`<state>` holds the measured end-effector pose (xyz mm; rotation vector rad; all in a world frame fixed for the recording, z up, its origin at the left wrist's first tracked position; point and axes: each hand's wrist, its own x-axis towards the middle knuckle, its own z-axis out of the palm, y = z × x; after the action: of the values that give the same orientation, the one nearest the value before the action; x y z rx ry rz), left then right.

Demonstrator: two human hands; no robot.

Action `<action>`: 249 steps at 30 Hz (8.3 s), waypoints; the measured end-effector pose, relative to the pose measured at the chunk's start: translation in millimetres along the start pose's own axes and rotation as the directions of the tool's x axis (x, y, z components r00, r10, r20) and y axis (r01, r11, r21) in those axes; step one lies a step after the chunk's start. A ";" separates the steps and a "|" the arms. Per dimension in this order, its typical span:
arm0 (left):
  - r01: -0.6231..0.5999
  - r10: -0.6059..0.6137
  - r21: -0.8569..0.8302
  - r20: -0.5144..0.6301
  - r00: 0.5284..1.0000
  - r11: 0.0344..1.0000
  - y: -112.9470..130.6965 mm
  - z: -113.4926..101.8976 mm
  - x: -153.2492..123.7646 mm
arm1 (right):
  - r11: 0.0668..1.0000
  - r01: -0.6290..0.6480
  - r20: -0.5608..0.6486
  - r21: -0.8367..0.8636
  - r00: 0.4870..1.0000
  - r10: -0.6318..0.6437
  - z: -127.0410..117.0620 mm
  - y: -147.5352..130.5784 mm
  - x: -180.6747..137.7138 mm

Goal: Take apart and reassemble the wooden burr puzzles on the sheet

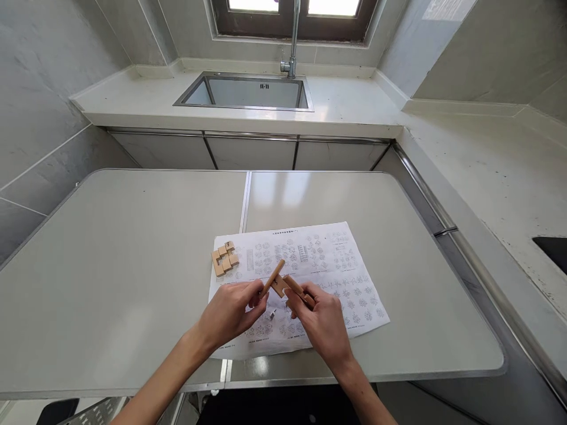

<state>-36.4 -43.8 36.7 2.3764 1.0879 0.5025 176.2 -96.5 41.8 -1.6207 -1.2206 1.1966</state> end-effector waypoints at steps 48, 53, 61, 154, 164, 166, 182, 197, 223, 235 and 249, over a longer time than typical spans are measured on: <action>-0.115 0.118 0.080 -0.038 0.992 0.990 11.6 4.2 7.4 | 0.988 0.038 -0.074 0.153 0.997 -0.026 20.6 15.6 -7.9; -0.157 0.164 0.069 -0.114 0.980 0.985 16.4 1.1 7.4 | 0.897 -0.063 -0.041 0.438 0.995 0.090 20.6 18.6 -9.0; 0.014 -0.047 -0.342 -0.088 0.995 0.940 11.1 -2.4 7.4 | 0.687 -0.222 0.173 0.692 0.975 0.140 14.2 11.9 -5.7; 0.371 -0.160 -0.836 0.334 0.929 0.404 -29.3 40.7 63.8 | 0.756 0.047 -0.112 0.653 0.993 0.035 16.6 46.5 3.9; 0.414 -0.160 -0.866 0.383 0.910 0.281 -29.6 41.7 64.0 | 0.820 0.065 -0.161 0.569 0.986 0.034 15.9 37.8 0.1; 0.416 -0.164 -0.870 0.385 0.908 0.263 -28.8 41.8 64.1 | 0.830 0.075 -0.162 0.553 0.987 0.018 16.7 36.2 -0.2; 0.409 -0.082 -0.869 0.403 0.912 0.278 -25.8 37.5 61.8 | 0.869 0.033 -0.097 0.494 0.995 0.017 18.2 29.3 4.1; 0.185 -0.226 -0.699 0.035 0.974 0.691 -15.8 56.1 52.0 | 0.641 -0.085 -0.013 0.762 0.989 0.146 36.9 42.1 13.3; 0.109 -0.054 -0.812 0.096 0.994 0.573 -15.2 49.8 51.0 | 0.603 -0.097 -0.031 0.792 0.980 0.198 41.4 40.0 11.9; 0.084 -0.077 -0.784 0.046 0.996 0.615 -20.3 53.5 55.6 | 0.600 -0.082 -0.027 0.796 0.985 0.171 28.1 40.3 12.5; -0.001 -0.033 -0.756 -0.030 0.999 0.654 -17.5 54.6 59.0 | 0.881 0.142 -0.441 0.452 0.894 0.082 -63.2 55.0 80.2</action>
<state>17.2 -2.6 -10.2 1.6019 0.6980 0.8155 258.9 -34.9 -11.3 -1.3858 -0.5914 0.9294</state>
